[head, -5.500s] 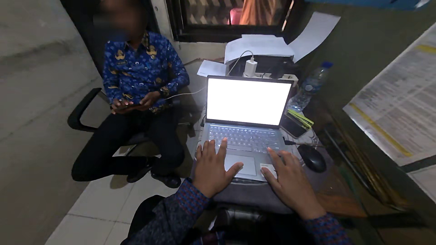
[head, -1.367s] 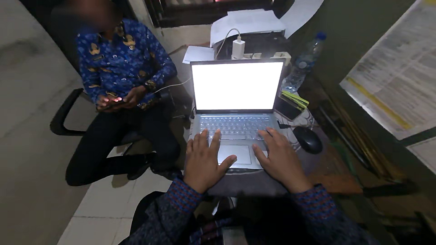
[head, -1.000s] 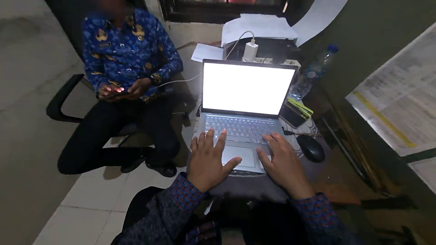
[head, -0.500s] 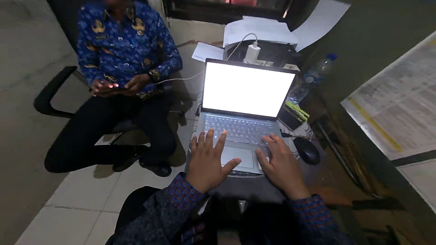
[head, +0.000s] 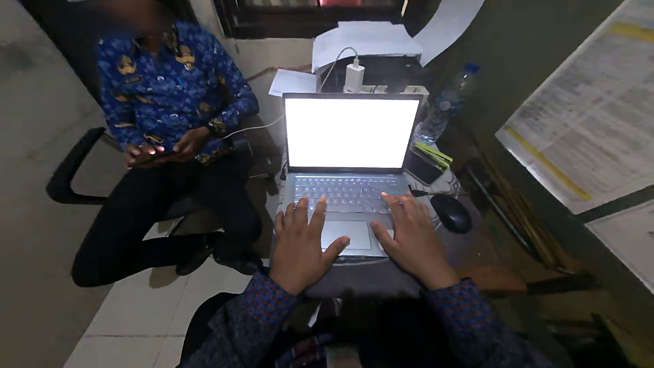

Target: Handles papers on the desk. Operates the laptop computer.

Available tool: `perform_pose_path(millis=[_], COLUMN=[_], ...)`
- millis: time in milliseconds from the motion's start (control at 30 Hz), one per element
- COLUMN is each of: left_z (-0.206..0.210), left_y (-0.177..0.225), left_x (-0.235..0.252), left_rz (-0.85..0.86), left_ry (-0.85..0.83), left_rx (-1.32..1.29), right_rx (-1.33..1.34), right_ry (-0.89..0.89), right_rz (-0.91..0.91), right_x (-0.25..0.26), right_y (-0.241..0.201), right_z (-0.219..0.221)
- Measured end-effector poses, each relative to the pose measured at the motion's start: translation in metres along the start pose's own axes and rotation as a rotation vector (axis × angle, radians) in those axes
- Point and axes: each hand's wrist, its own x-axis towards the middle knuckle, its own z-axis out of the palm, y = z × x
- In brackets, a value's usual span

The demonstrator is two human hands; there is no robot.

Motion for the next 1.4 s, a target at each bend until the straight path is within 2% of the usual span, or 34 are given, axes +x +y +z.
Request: perform_pose_path(millis=[133, 300, 400, 467, 600, 900, 1400], left_z=[0.0, 0.0, 0.0, 0.0, 0.0, -0.001, -0.003], left_y=[0.0, 0.0, 0.0, 0.0, 0.0, 0.0, 0.0], left_x=[0.0, 0.0, -0.001, -0.001, 0.0, -0.001, 0.0], left_rz=[0.0, 0.004, 0.005, 0.005, 0.0, -0.014, -0.008], left_ry=[0.012, 0.031, 0.039, 0.037, 0.036, 0.015, -0.007], left_rx=[0.006, 0.002, -0.004, -0.005, -0.006, -0.024, -0.022], right_rx=[0.073, 0.466, 0.274, 0.112, 0.089, 0.029, 0.015], right_ry=[0.035, 0.118, 0.173, 0.25, 0.328, 0.168, 0.175], right_rz=[0.008, 0.1, 0.111, 0.08, 0.127, 0.185, 0.204], right_x=[0.0, -0.002, -0.005, -0.006, -0.015, -0.012, -0.012], right_y=[0.0, 0.015, 0.044, 0.074, 0.108, 0.111, 0.112], right_z=[-0.002, -0.027, -0.053, -0.055, -0.041, -0.03, -0.029])
